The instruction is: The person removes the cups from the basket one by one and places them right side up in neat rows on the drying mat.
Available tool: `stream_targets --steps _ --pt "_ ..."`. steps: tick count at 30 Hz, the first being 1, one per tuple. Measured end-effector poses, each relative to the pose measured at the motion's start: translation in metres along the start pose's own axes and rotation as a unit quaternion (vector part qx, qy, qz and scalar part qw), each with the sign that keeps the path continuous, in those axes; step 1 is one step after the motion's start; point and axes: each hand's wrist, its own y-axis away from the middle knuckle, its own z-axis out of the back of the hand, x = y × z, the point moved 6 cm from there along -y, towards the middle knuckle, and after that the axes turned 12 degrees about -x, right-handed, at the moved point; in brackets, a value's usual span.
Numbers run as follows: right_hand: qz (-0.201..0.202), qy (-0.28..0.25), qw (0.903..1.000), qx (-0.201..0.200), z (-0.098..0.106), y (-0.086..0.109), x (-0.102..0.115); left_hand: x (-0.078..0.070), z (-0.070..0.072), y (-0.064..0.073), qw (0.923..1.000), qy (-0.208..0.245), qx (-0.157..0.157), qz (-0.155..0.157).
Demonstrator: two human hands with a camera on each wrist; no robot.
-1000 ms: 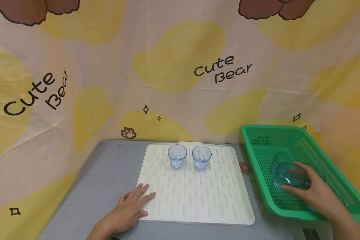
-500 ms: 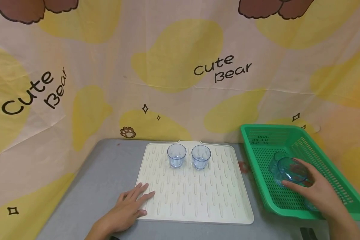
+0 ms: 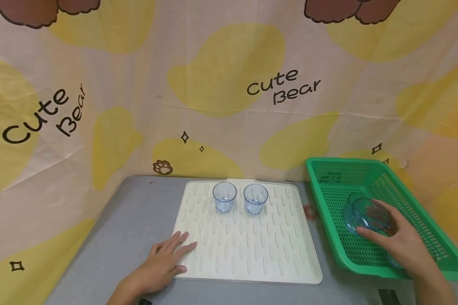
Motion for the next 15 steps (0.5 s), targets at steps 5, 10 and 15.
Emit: stream_targets --steps 5,10,15 --pt "0.002 0.007 1.0000 0.002 0.000 0.000 0.003 0.001 0.001 0.000 1.0000 0.006 0.004 0.002" --pt "-0.002 0.010 0.9999 0.003 0.000 0.001 0.005 0.001 0.000 0.001 1.0000 0.008 0.006 0.001" --pt "0.007 0.011 0.9999 -0.008 0.002 0.002 0.011 0.001 0.000 0.000 1.0000 0.003 0.003 0.000"
